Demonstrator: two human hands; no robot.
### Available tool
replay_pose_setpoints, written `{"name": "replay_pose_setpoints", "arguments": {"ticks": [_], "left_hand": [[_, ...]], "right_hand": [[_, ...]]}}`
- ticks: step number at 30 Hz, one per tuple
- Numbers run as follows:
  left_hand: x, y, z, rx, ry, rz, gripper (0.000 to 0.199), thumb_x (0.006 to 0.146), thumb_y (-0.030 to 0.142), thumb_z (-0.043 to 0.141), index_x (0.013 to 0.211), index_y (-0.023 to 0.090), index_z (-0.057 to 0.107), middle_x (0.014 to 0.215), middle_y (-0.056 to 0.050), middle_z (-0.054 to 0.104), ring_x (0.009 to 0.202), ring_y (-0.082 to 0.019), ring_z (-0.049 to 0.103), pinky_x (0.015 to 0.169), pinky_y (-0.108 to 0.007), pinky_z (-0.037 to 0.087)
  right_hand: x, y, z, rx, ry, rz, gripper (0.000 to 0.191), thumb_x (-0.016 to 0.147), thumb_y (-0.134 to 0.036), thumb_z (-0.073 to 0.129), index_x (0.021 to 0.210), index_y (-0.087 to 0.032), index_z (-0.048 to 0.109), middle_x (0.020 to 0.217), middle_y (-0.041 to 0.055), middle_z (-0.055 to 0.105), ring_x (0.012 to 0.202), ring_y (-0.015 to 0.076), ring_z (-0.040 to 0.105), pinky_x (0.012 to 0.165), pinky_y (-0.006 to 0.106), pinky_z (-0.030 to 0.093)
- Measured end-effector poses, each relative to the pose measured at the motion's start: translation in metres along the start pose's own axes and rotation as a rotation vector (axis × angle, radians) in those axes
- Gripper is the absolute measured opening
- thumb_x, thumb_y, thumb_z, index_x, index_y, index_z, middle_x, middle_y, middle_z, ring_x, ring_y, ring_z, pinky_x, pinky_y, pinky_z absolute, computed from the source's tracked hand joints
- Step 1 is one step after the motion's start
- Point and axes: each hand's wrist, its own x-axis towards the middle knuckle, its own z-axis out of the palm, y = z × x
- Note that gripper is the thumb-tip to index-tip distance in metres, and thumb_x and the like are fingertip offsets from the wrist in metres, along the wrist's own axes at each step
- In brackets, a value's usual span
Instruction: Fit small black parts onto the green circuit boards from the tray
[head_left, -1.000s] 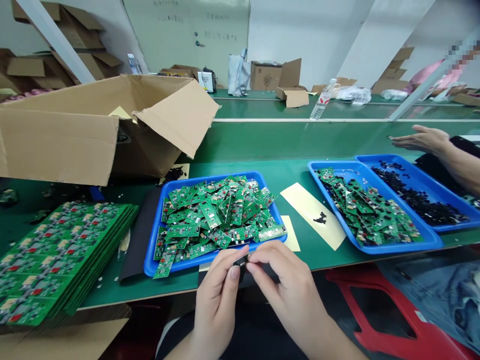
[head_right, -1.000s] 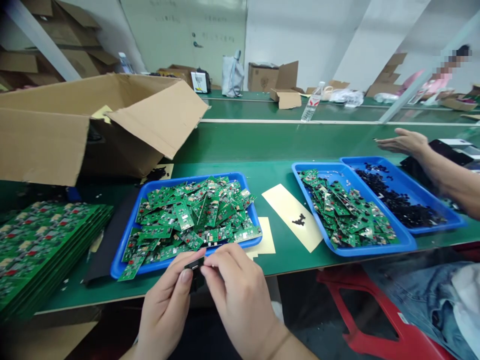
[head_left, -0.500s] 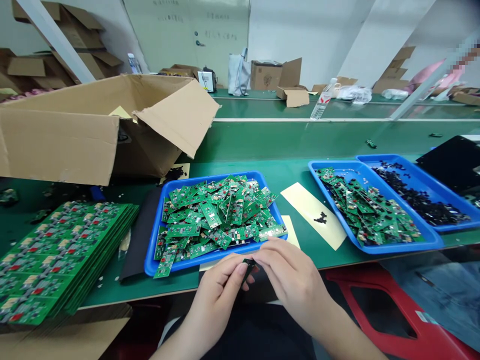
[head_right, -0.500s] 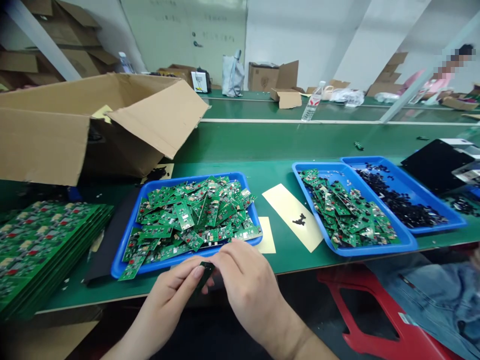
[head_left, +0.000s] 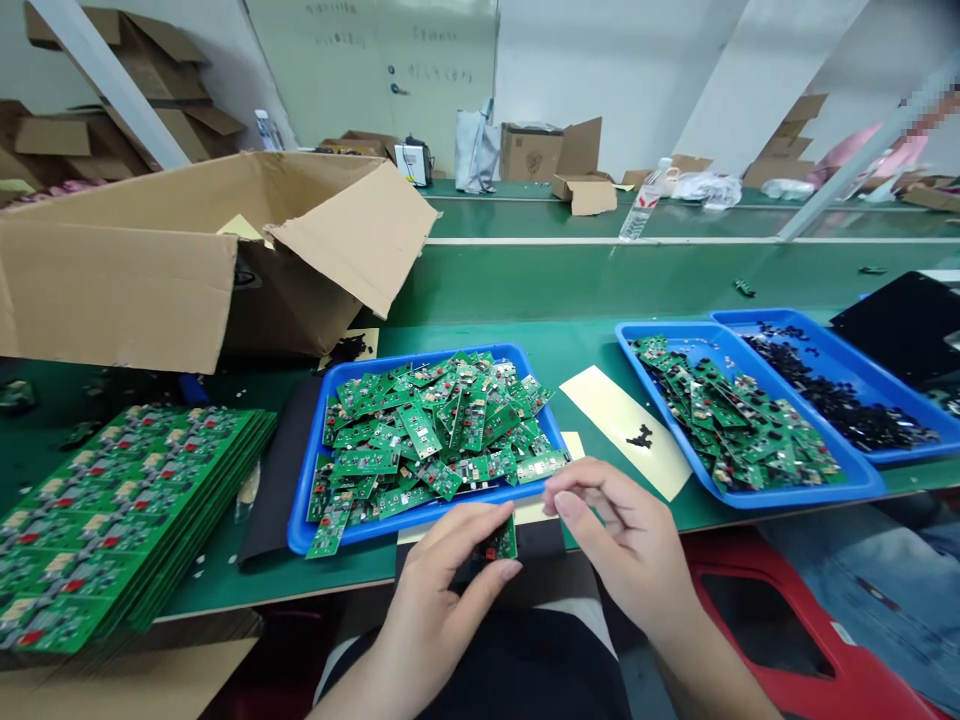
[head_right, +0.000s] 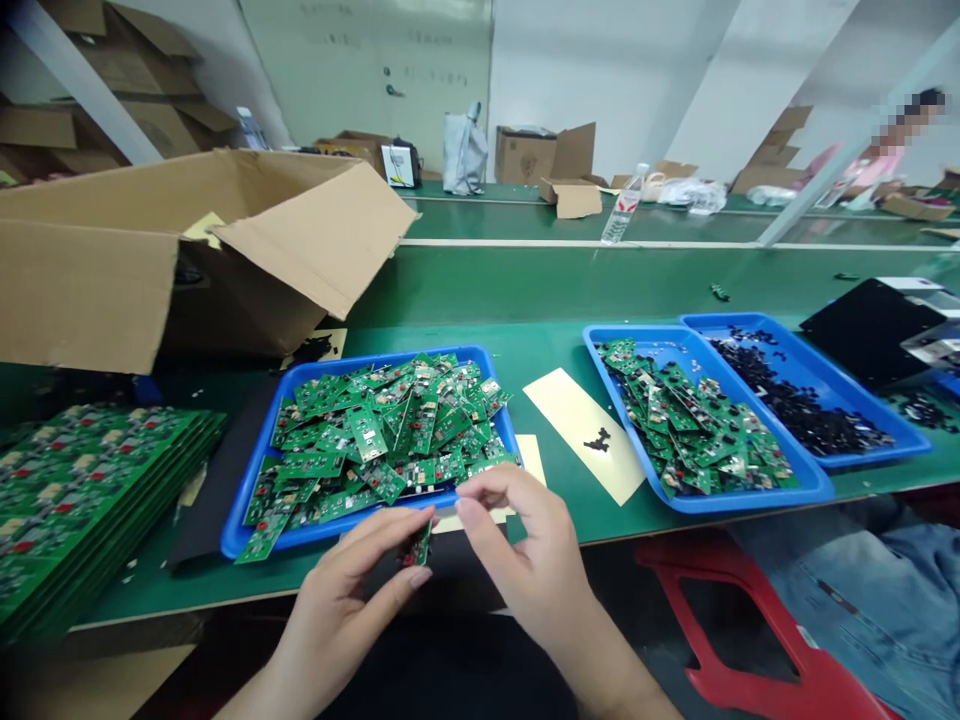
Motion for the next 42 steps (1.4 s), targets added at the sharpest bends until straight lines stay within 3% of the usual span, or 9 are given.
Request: {"name": "replay_pose_setpoints", "arguments": {"ticks": [2, 5, 10, 17, 24, 29, 42], "left_hand": [[0.000, -0.003, -0.003, 0.100, 0.058, 0.111, 0.029, 0.082, 0.018, 0.062, 0.111, 0.022, 0.061, 0.098, -0.004, 0.069, 0.090, -0.014, 0.066, 0.079, -0.020, 0.054], [0.000, -0.006, -0.005, 0.216, 0.139, 0.251, 0.025, 0.084, 0.016, 0.060, 0.110, 0.018, 0.059, 0.096, -0.006, 0.068, 0.090, -0.015, 0.065, 0.080, -0.023, 0.054], [0.000, -0.007, -0.005, 0.321, 0.205, 0.384, 0.024, 0.084, 0.011, 0.059, 0.106, 0.018, 0.059, 0.093, -0.007, 0.069, 0.090, -0.018, 0.067, 0.079, -0.031, 0.057], [0.003, -0.004, -0.011, 0.351, 0.244, 0.420, 0.027, 0.080, 0.005, 0.060, 0.105, 0.016, 0.060, 0.091, -0.007, 0.070, 0.086, -0.018, 0.068, 0.078, -0.031, 0.058], [0.001, -0.005, -0.011, 0.375, 0.213, 0.479, 0.029, 0.077, 0.002, 0.061, 0.104, 0.015, 0.061, 0.096, -0.009, 0.070, 0.093, -0.020, 0.067, 0.082, -0.034, 0.058], [0.001, -0.006, -0.012, 0.368, 0.239, 0.490, 0.024, 0.079, 0.007, 0.064, 0.102, 0.014, 0.061, 0.090, -0.008, 0.071, 0.087, -0.019, 0.069, 0.076, -0.029, 0.059], [0.003, -0.004, -0.015, 0.162, 0.131, 0.330, 0.024, 0.083, 0.022, 0.063, 0.107, 0.021, 0.059, 0.088, -0.005, 0.071, 0.083, -0.018, 0.070, 0.072, -0.026, 0.059]], "right_hand": [[-0.004, -0.001, 0.001, 0.059, -0.055, 0.210, 0.017, 0.089, -0.031, 0.056, 0.078, -0.018, 0.059, 0.065, -0.0001, 0.059, 0.059, 0.0129, 0.057, 0.056, 0.023, 0.046], [-0.010, -0.003, 0.006, 0.197, -0.183, 0.426, 0.033, 0.084, -0.046, 0.060, 0.070, -0.017, 0.056, 0.059, -0.0006, 0.057, 0.054, 0.0121, 0.054, 0.051, 0.022, 0.043], [-0.012, -0.008, 0.012, 0.392, -0.335, 0.626, 0.034, 0.082, -0.048, 0.061, 0.073, -0.016, 0.057, 0.062, -0.0003, 0.059, 0.056, 0.0111, 0.057, 0.056, 0.022, 0.046], [-0.010, -0.005, 0.012, 0.587, -0.304, 0.661, 0.040, 0.075, -0.054, 0.067, 0.070, -0.015, 0.055, 0.060, -0.0011, 0.058, 0.053, 0.0099, 0.057, 0.057, 0.024, 0.051], [-0.010, -0.008, 0.016, 0.650, -0.411, 0.734, 0.045, 0.073, -0.056, 0.067, 0.065, -0.014, 0.054, 0.056, -0.0003, 0.059, 0.047, 0.0081, 0.057, 0.051, 0.020, 0.050], [-0.009, -0.009, 0.015, 0.652, -0.364, 0.677, 0.041, 0.074, -0.053, 0.067, 0.065, -0.015, 0.053, 0.053, -0.0013, 0.057, 0.046, 0.0088, 0.056, 0.050, 0.021, 0.049], [-0.006, 0.001, 0.014, 0.537, -0.442, 0.636, 0.028, 0.075, -0.039, 0.063, 0.064, -0.017, 0.050, 0.051, -0.0049, 0.050, 0.043, 0.0072, 0.045, 0.047, 0.020, 0.040]]}}
